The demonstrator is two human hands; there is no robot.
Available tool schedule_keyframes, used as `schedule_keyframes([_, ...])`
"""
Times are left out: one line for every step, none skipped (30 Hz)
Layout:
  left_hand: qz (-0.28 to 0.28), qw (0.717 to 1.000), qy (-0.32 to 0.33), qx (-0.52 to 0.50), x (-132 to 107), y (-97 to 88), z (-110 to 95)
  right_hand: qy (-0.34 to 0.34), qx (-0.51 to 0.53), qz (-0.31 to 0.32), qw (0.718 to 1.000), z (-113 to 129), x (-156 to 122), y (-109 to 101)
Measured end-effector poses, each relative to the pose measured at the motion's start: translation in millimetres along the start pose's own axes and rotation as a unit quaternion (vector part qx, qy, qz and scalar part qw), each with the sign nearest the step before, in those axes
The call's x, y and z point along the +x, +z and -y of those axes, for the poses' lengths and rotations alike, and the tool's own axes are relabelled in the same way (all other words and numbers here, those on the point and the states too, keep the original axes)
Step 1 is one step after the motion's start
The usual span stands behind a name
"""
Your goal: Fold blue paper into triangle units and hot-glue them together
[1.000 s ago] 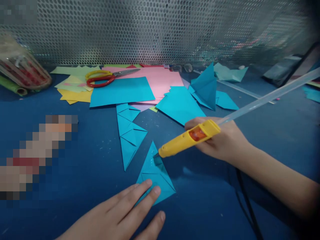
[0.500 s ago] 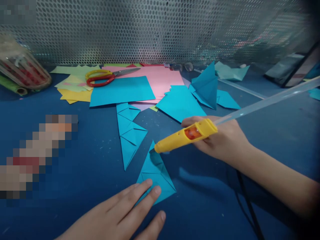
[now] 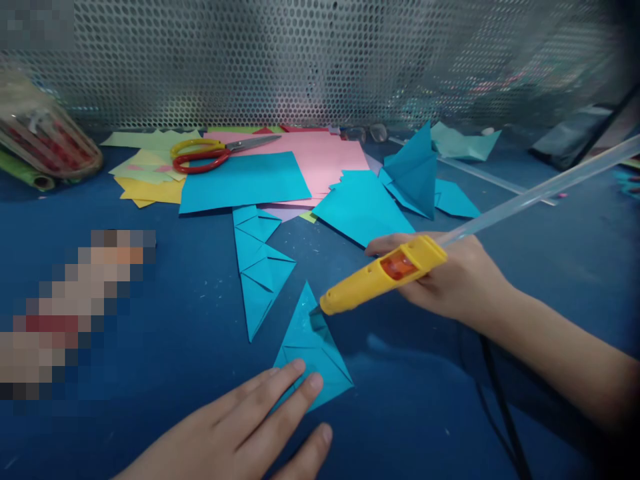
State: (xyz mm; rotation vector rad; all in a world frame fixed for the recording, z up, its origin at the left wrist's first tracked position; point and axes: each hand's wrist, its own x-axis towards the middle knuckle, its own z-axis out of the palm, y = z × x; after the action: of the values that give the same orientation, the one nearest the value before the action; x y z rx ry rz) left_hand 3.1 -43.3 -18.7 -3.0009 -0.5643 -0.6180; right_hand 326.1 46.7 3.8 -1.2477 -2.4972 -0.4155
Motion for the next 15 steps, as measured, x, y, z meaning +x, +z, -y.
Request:
schedule_keyframes([0.001,1.0,0.001,0.001,0.5,0.0,0.4,-0.015,0.01,-0.008,1.0,0.4,0.4,-0.7])
schedule_keyframes([0.002,1.0,0.0,0.001,1.0,-0.2,0.6,-0.031,0.02,-0.019,0.999,0.7,0.9,-1.4])
schedule_keyframes([0.002,1.0,-0.002,0.0,1.4,-0.6,0.6,-0.044,0.028,-0.031,0.998,0.9,1.3,-2.0])
schedule_keyframes([0.002,1.0,-0.003,-0.002,1.6,-1.1,0.3,-0.049,0.031,-0.038,0.998,0.8,1.6,-2.4])
schedule_keyframes([0.004,1.0,-0.004,-0.003,1.5,-1.6,-0.2,-0.053,0.034,-0.042,0.997,0.6,1.7,-2.5])
schedule_keyframes([0.004,1.0,-0.004,-0.003,1.1,-2.0,-0.7,-0.055,0.036,-0.044,0.997,0.2,1.6,-2.1])
schedule_keyframes([0.004,1.0,-0.004,-0.002,0.5,-2.2,-1.2,-0.055,0.039,-0.047,0.997,-0.1,1.5,-1.5])
schedule_keyframes([0.005,1.0,-0.005,-0.001,-0.2,-2.2,-1.6,-0.056,0.043,-0.05,0.996,-0.2,1.3,-0.8])
schedule_keyframes([0.006,1.0,-0.004,0.0,-0.8,-2.0,-1.8,-0.055,0.047,-0.053,0.996,-0.1,1.2,-0.2])
schedule_keyframes([0.009,1.0,-0.003,-0.001,-1.2,-1.7,-1.8,-0.055,0.05,-0.054,0.996,0.2,1.3,0.0])
schedule_keyframes([0.009,1.0,-0.002,-0.002,-1.2,-1.3,-1.6,-0.053,0.052,-0.053,0.996,0.6,1.6,-0.2])
schedule_keyframes([0.009,1.0,-0.004,-0.003,-0.9,-1.0,-1.2,-0.053,0.052,-0.051,0.996,1.1,2.1,-0.9])
schedule_keyframes([0.007,1.0,-0.006,-0.003,-0.3,-0.8,-0.8,-0.051,0.05,-0.048,0.996,1.5,2.6,-2.0])
schedule_keyframes([0.003,1.0,-0.006,-0.001,0.4,-0.8,-0.3,-0.05,0.048,-0.045,0.997,1.8,3.2,-3.2])
schedule_keyframes([0.001,1.0,-0.007,0.001,1.1,-0.8,0.0,-0.05,0.046,-0.043,0.997,2.1,3.6,-4.2])
